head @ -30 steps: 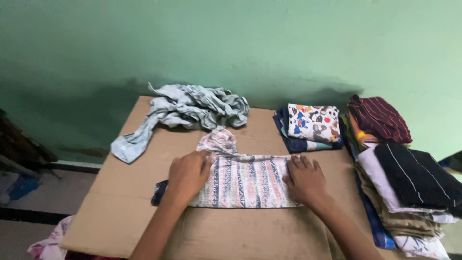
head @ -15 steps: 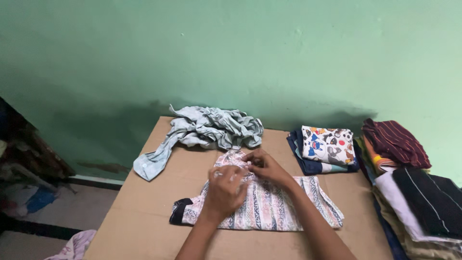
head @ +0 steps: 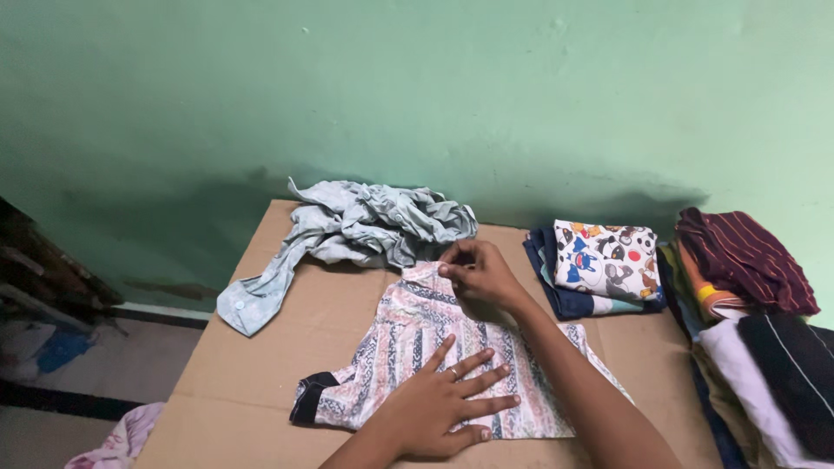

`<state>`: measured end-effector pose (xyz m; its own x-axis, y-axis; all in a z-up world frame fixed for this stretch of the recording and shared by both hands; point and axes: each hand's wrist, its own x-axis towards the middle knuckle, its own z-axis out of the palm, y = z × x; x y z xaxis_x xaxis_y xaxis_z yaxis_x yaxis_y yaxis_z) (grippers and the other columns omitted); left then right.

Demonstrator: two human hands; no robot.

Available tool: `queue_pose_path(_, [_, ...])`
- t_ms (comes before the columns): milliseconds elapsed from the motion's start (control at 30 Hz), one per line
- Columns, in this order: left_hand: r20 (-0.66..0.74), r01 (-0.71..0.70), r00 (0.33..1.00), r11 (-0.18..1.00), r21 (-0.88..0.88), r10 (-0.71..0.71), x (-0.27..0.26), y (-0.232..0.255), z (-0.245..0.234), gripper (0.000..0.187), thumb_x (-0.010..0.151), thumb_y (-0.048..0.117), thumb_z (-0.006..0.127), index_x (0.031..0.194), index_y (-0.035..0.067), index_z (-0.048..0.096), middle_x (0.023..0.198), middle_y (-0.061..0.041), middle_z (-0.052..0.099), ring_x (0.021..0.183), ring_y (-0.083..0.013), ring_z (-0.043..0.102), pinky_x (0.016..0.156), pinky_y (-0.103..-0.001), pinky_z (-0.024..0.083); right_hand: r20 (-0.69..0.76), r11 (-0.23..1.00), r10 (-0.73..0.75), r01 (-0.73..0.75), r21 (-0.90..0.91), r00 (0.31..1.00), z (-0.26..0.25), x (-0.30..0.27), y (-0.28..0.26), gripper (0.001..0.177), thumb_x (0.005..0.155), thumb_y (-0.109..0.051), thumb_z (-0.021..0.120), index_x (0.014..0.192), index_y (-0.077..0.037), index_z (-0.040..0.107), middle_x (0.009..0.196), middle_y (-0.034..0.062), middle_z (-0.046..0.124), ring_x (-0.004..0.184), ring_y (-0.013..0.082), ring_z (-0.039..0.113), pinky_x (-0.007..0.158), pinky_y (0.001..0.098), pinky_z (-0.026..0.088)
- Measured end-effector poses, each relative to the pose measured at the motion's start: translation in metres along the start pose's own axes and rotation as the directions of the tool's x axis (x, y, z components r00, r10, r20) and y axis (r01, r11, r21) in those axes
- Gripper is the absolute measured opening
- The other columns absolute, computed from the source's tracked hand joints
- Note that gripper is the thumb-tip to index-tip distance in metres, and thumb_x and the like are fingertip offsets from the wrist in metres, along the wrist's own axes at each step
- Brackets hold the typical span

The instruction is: The person folds clothes on a cardboard surface, including a printed baby shirt and a light-colored button-down shirt.

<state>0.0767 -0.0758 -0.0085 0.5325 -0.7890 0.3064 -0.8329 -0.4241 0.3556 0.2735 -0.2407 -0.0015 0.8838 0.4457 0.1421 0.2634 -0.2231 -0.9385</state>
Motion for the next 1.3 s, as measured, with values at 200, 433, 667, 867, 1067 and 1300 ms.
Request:
queue_pose_path(200, [0.032,0.021,0.999,1.0,0.006,-0.021,0.004,-0.003,0.002,0.053,0.103,0.048,0.045,0.155,0.036,0.048,0.167,-0.007,0.04,0.158,-0.0336,0.026,0.121,-0.074,0.004,-0.013,0.985,-0.162,0.161,-0.061,0.987,0.011,0.014,0.014,0.01,0.079,-0.006,0.081,0.079,0.001,0.073,0.074,0.001,0.071,0.069,0.0095,0.063,0.064,0.0284,0.052])
queue_pose_path(433, [0.099,0.081,0.993,0.989,-0.122,-0.069,0.003,0.005,-0.014,0.054,0.098,0.041,0.052,0.15,0.027,0.052,0.162,-0.01,0.042,0.153,-0.0346,0.027,0.119,-0.071,0.006,-0.054,0.866,-0.219,0.169,-0.471,0.974,0.029,-0.011,-0.042,0.014,0.075,-0.004,0.077,0.087,0.001,0.073,0.08,0.014,0.071,0.073,0.0245,0.069,0.069,0.0366,0.055])
queue_pose_path(667, [-0.247,0.31,0.91,0.942,-0.125,-0.332,-0.01,0.003,-0.013,0.032,0.099,0.025,0.058,0.127,0.018,0.071,0.14,-0.004,0.068,0.15,-0.0246,0.053,0.132,-0.052,0.03,0.015,0.775,-0.38,0.327,-0.541,0.925,0.034,-0.022,-0.074,0.017,0.086,-0.013,0.074,0.099,-0.004,0.079,0.091,0.0148,0.073,0.083,0.0309,0.068,0.075,0.0416,0.053])
queue_pose_path(867, [-0.374,0.306,0.906,0.918,0.251,-0.199,-0.037,0.008,-0.017,0.053,0.094,0.041,0.059,0.14,0.015,0.06,0.152,-0.016,0.048,0.149,-0.0376,0.03,0.117,-0.069,0.007,0.118,0.818,-0.265,0.288,-0.498,0.957,0.045,0.011,-0.048,0.022,0.082,-0.026,0.08,0.089,-0.005,0.08,0.082,0.0128,0.076,0.076,0.0255,0.073,0.072,0.0386,0.056])
queue_pose_path(1067, [-0.34,0.322,0.914,0.908,0.27,-0.223,-0.039,-0.001,-0.002,0.055,0.1,0.045,0.051,0.152,0.028,0.052,0.161,-0.013,0.039,0.151,-0.0381,0.023,0.114,-0.072,0.001,0.054,0.946,-0.229,0.235,-0.222,0.972,0.05,0.031,-0.023,0.026,0.088,-0.027,0.072,0.086,-0.002,0.071,0.075,0.0112,0.072,0.07,0.0192,0.065,0.066,0.0356,0.053])
queue_pose_path(1300, [-0.352,0.349,0.897,0.917,0.193,-0.268,-0.038,0.005,-0.013,0.054,0.099,0.042,0.054,0.151,0.028,0.053,0.161,-0.013,0.04,0.153,-0.0374,0.023,0.114,-0.074,0.002,0.088,0.825,-0.08,0.115,-0.553,0.993,0.048,0.023,-0.059,0.038,0.087,-0.036,0.078,0.078,0.001,0.073,0.069,0.0145,0.071,0.061,0.0239,0.064,0.062,0.0386,0.049])
